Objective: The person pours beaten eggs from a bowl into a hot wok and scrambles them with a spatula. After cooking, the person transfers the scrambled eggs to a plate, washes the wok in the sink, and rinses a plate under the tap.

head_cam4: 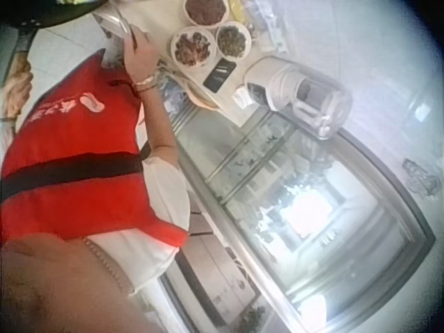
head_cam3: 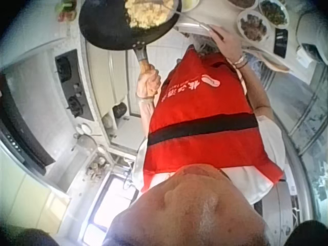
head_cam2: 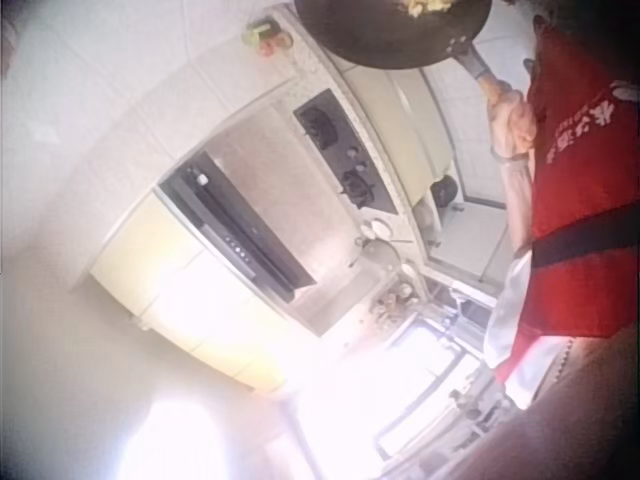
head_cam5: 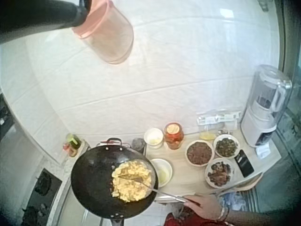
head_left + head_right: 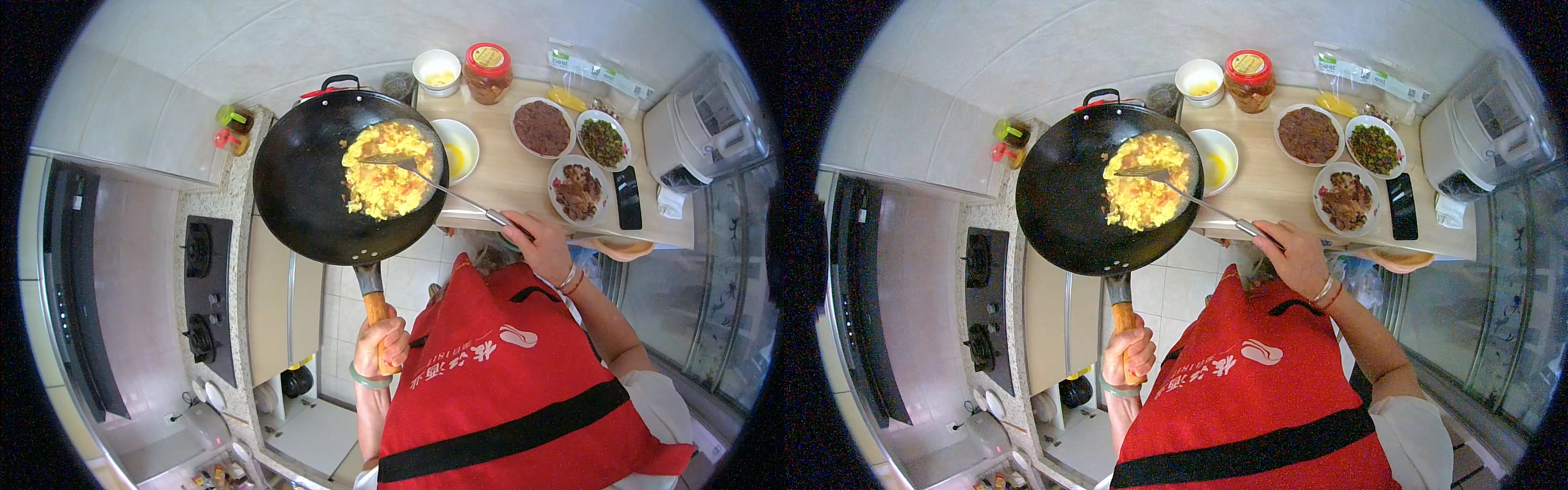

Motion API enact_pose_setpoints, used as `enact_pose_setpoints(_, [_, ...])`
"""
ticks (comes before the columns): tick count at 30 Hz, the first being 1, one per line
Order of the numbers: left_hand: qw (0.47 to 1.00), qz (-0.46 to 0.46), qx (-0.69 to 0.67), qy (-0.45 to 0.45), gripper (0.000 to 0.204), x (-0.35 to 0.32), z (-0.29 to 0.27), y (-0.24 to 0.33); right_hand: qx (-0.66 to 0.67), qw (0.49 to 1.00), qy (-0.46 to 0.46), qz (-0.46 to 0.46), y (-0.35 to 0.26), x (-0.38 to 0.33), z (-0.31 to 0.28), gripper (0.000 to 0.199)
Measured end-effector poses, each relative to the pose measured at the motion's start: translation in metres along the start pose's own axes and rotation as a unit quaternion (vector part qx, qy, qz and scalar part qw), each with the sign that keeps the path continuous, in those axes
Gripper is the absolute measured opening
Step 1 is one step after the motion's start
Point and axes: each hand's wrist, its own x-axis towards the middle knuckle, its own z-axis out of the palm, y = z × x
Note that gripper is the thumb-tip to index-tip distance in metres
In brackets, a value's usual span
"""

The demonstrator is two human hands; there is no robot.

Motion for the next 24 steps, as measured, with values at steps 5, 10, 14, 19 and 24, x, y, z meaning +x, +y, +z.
enact_pose_setpoints(5, [1.000,0.011,0.014,0.007,0.011,0.0017,0.0043,0.0010,-0.003,1.000,-0.002,0.006,0.0000,0.0024,-0.0030,0.026])
enact_pose_setpoints(10, [1.000,0.013,0.018,0.013,0.011,0.0023,0.0059,0.0024,0.003,1.000,-0.002,0.010,0.0047,0.0031,-0.0019,0.026])
enact_pose_setpoints(14, [1.000,0.013,0.020,0.019,0.011,0.0025,0.0077,0.0035,0.004,1.000,0.003,0.014,0.0071,0.0045,-0.0012,0.025])
enact_pose_setpoints(19, [0.999,0.014,0.019,0.023,0.013,0.0028,0.0077,0.0036,0.000,1.000,-0.003,0.014,0.0092,0.0069,-0.0019,0.026])
enact_pose_setpoints(24, [0.999,0.018,0.025,0.034,0.013,0.0020,0.0079,0.0039,0.003,1.000,-0.012,0.026,0.0094,0.0083,-0.0042,0.027])
